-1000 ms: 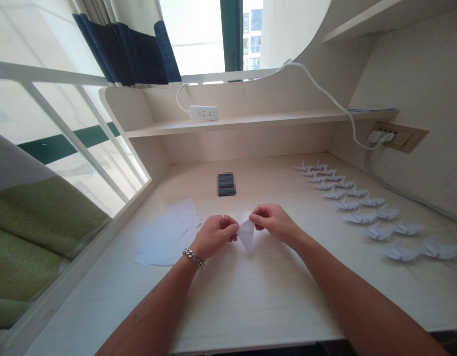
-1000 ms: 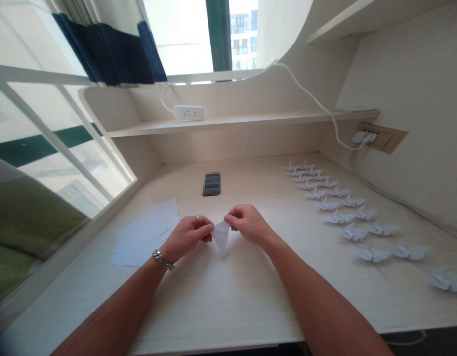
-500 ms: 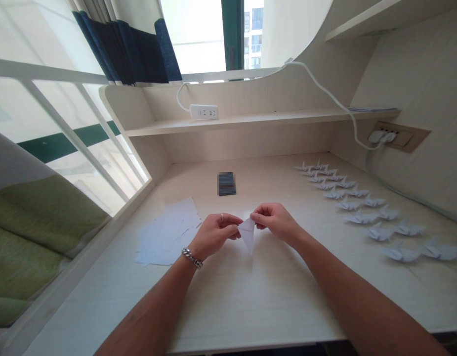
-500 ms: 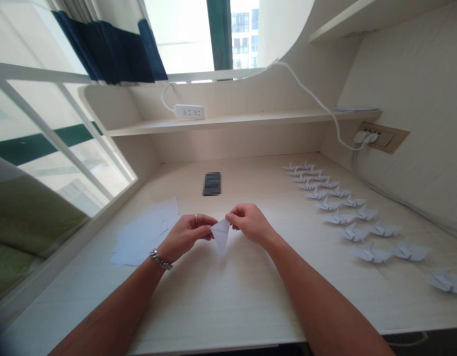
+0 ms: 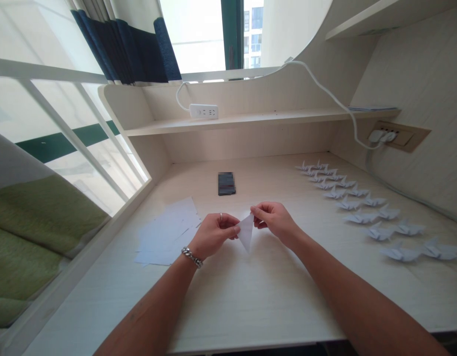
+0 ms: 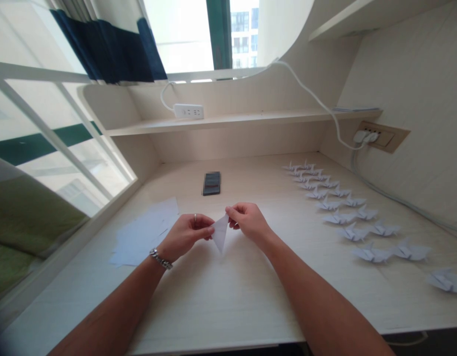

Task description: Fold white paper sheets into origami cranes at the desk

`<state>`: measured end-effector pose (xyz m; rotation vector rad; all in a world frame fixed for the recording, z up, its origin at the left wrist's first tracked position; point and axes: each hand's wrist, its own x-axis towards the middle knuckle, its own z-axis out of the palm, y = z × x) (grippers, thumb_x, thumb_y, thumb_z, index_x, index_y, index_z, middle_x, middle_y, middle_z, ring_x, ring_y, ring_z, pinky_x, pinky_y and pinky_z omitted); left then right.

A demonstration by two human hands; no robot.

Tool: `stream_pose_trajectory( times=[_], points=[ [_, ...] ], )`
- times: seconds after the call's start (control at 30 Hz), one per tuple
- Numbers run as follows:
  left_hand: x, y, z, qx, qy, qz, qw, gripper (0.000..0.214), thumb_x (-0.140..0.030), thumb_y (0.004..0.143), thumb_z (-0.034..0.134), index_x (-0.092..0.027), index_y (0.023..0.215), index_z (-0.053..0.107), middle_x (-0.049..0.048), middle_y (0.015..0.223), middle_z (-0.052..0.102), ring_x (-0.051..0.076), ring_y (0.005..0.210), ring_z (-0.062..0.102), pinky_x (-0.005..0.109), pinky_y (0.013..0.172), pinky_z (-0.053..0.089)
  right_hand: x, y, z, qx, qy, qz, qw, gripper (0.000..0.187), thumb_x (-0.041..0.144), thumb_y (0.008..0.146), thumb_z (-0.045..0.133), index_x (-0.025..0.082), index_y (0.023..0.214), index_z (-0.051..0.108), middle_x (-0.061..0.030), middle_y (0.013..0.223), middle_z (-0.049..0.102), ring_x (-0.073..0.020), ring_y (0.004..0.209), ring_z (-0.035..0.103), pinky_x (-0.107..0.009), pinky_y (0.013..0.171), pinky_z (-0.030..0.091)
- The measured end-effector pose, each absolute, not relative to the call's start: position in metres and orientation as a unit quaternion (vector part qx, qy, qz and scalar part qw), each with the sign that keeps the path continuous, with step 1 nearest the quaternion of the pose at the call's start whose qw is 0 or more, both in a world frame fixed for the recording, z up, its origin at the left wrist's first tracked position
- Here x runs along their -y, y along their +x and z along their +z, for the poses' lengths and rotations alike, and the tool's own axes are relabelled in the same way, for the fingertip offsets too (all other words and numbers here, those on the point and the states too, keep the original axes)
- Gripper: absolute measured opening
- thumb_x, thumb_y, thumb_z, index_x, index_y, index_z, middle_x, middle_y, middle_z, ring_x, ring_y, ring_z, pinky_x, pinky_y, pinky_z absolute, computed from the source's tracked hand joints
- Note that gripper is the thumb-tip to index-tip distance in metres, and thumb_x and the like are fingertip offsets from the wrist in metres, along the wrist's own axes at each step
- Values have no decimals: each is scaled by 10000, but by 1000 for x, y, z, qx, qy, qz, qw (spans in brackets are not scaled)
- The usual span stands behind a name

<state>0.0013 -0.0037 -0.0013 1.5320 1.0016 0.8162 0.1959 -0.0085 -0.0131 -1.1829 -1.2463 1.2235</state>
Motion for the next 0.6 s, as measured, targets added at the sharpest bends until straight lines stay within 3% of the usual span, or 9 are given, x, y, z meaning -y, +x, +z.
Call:
stream_pose_trajectory(
  times=[0.13, 0.3, 0.43, 0.6],
  points=[
    [1, 1, -1, -440, 588, 396, 551, 240, -258, 640, 776, -101, 807, 706, 50, 675, 692, 123, 602, 608, 254, 609, 498, 9, 193, -14, 510, -478, 517, 494, 441, 594, 749, 628, 153, 736, 629, -60, 743, 663, -134, 617, 598, -248, 535, 468],
    [2, 2, -2, -442, 547, 415, 577, 302, -287, 623, 803, -103, 828, 680, 63, 737, 709, 129, 650, 634, 262, 660, 518, 12, 186, -22, 619, -450, 483, 426, 250, 400, 764, 667, 152, 793, 660, -39, 747, 672, -146, 667, 608, -263, 607, 482],
    [4, 4, -4, -442, 586, 386, 558, 276, -339, 677, 765, -106, 792, 672, 45, 675, 678, 118, 615, 615, 244, 619, 505, 13, 184, -22, 631, -461, 440, 443, 220, 369, 787, 631, 153, 777, 670, -30, 713, 663, -147, 647, 603, -261, 585, 476],
    [5, 7, -7, -453, 637, 354, 513, 270, -384, 720, 724, -126, 720, 642, 36, 650, 654, 128, 603, 626, 229, 556, 493, 18, 179, -18, 586, -455, 477, 471, 267, 429, 796, 629, 163, 811, 629, -35, 716, 662, -172, 652, 666, -263, 538, 516]
  ],
)
